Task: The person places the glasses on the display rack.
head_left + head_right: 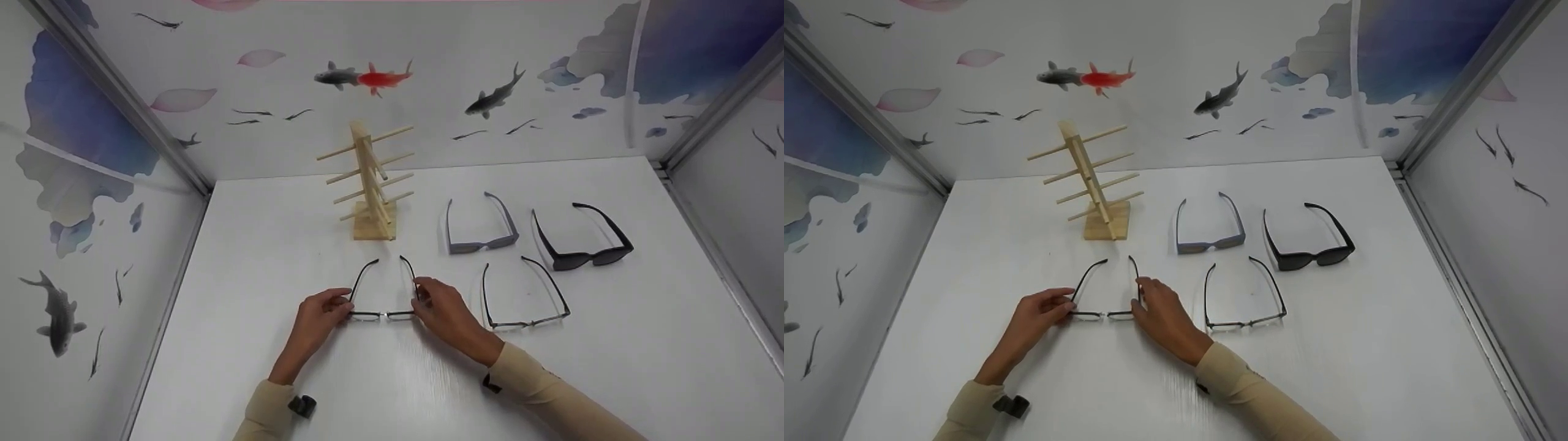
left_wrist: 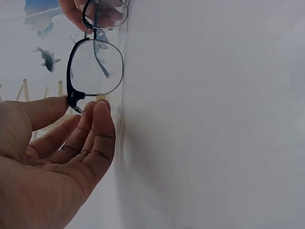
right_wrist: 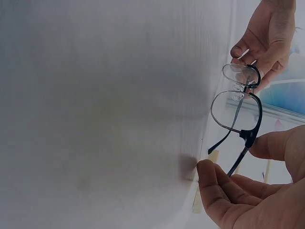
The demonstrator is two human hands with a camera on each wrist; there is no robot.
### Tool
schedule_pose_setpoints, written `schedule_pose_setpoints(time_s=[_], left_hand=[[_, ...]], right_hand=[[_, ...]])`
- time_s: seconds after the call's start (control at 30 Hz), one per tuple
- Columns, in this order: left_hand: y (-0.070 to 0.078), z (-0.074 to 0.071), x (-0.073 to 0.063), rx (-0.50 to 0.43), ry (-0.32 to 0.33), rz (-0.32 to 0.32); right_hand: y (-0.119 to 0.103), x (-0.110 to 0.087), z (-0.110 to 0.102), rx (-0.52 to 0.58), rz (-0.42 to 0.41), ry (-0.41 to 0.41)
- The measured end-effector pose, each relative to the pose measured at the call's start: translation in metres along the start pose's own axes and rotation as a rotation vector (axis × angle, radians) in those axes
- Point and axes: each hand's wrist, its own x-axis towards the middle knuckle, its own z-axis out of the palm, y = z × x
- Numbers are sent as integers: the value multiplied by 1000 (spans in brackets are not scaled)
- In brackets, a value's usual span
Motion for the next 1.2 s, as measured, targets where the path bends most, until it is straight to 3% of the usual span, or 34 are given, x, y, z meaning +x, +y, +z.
schedule_pose_setpoints(time_s=[0.47,0.73,1.2], left_hand=[[3,0,-1,-76,-7,-21],[12,3,-4,-72,0,-40],[32,6,-11,-105,-6,-20]], right_hand=[[3,3,0,3,18,3],[2,-2,-2,31,13,12],[-9,-4,-21,48,0,56]])
